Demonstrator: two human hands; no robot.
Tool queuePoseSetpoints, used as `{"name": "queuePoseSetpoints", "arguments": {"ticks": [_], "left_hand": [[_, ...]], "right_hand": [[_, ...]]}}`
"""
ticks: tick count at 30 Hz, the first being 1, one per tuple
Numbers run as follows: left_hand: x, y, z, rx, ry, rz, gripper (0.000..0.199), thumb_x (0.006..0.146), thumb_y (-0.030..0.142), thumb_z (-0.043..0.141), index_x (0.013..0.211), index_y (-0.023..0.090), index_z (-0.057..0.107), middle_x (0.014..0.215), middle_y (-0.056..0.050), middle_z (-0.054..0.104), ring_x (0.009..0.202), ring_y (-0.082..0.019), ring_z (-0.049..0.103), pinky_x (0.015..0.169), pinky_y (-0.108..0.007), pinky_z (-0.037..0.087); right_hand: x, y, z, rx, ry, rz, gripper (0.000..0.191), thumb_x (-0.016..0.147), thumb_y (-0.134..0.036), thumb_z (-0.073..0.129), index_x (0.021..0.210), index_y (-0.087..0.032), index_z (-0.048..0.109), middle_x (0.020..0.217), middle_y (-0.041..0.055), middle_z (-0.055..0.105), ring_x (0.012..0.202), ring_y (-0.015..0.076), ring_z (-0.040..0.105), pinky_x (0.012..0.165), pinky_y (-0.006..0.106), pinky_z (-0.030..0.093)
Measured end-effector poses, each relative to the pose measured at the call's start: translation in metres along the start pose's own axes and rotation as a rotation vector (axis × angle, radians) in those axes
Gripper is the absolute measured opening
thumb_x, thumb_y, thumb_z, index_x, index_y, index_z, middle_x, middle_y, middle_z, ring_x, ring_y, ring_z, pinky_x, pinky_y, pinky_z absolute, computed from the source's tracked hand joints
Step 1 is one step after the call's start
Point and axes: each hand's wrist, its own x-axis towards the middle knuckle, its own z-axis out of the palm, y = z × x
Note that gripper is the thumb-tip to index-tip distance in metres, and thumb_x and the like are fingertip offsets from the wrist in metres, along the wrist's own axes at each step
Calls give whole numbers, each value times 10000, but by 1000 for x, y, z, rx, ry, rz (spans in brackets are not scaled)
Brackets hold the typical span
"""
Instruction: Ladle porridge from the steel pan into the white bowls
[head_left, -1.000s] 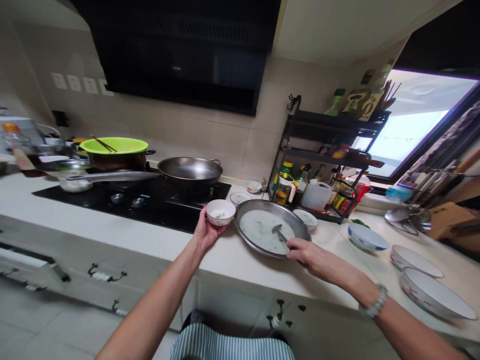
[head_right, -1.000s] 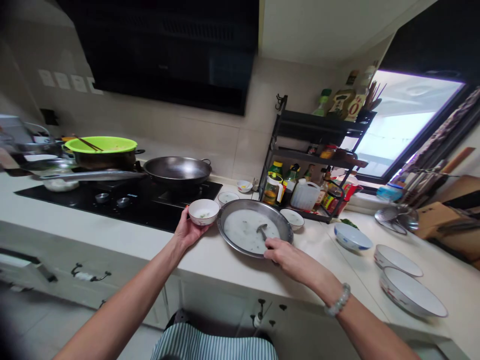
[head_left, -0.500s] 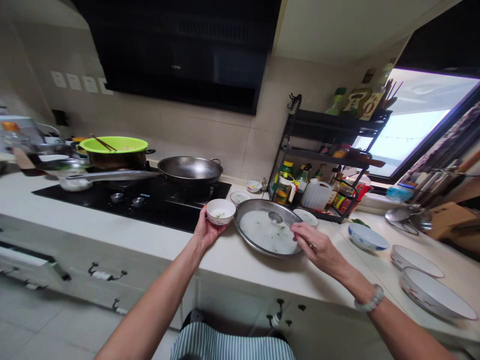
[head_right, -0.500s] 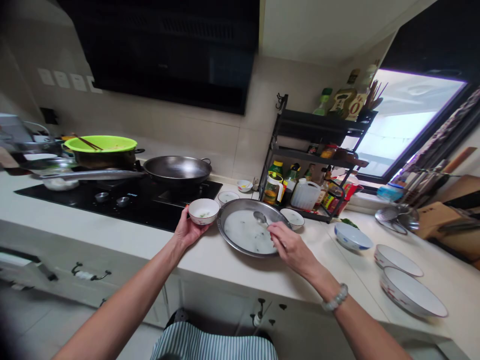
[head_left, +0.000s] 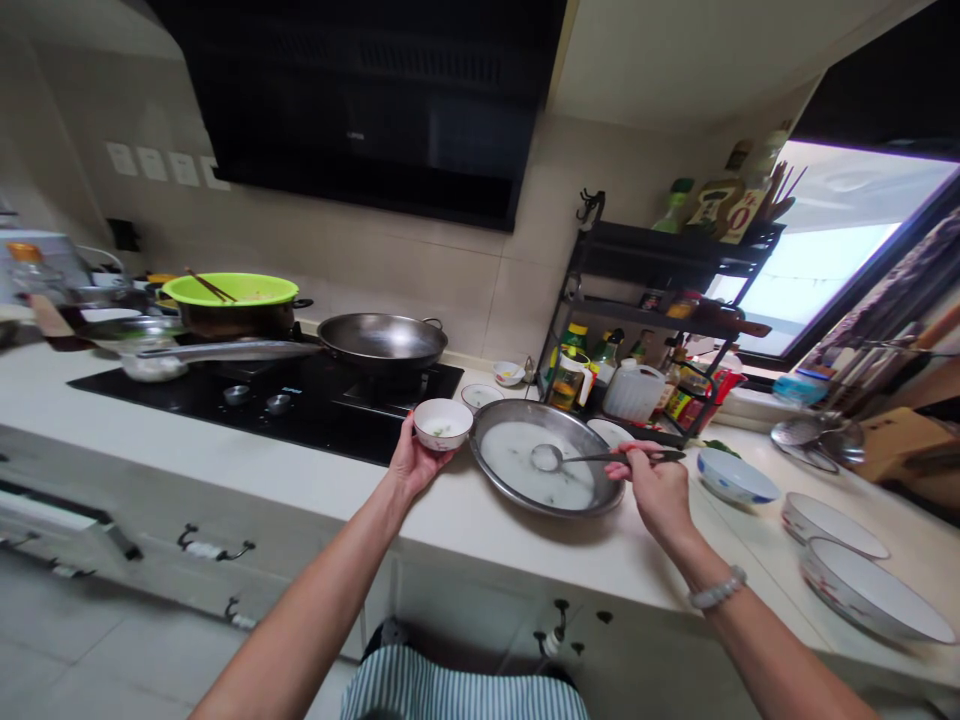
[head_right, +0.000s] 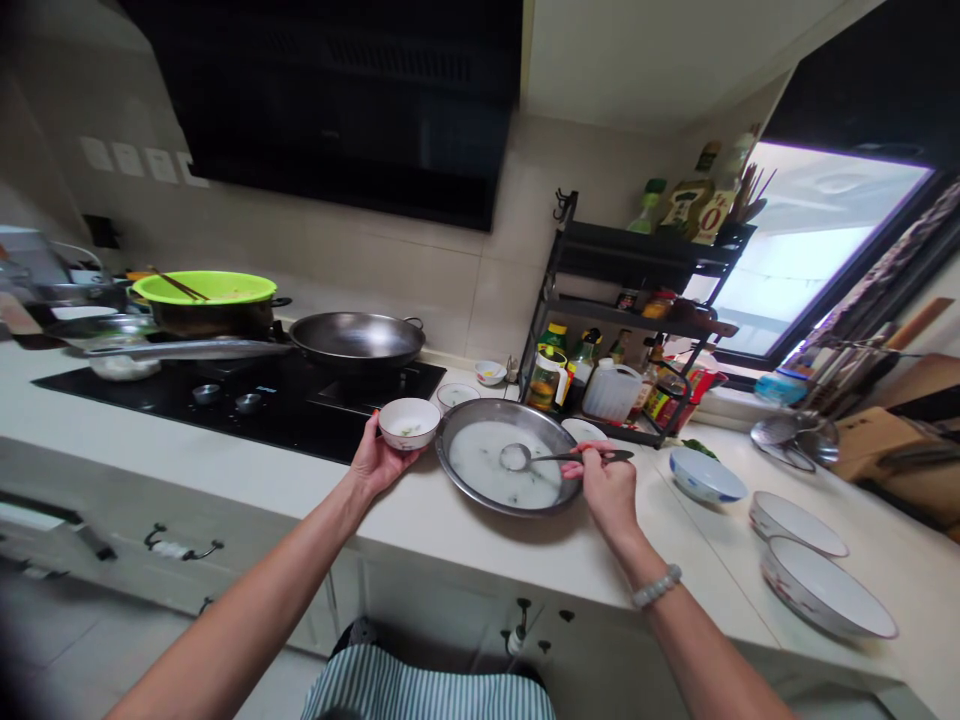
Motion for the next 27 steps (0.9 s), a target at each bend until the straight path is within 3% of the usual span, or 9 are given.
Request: {"name": "queuePoseSetpoints", "arguments": {"ticks": [8, 21, 27], "left_hand": [[-1, 0, 1, 14, 22, 7, 537, 948, 556, 430, 1309, 178, 551, 1096, -153, 678, 905, -278, 696, 683, -420, 624], [-3, 1, 3, 23, 28, 10, 538, 954, 552, 411, 1317, 175, 539, 1047, -144, 685, 852, -272, 703, 645, -400, 620], [-3, 1, 3, 30, 16, 0, 549, 951, 556, 417, 1330, 175, 528, 1054, -144, 685, 837, -265, 703, 617, -377, 617]], "right_hand": [[10, 8, -4, 288, 120, 107, 65, 599, -143, 637, 657, -133, 610, 585, 29, 664, 419, 122, 610, 436, 201, 528], [11, 10, -6, 323, 111, 98, 179, 595, -200, 742, 675, -146, 591, 589, 12, 650, 441, 121, 614, 420, 199, 528], [13, 12, -7, 317, 96, 64, 222, 545, -252, 763, 644, -131, 604, 594, 48, 657, 425, 134, 615, 410, 210, 532]]}}
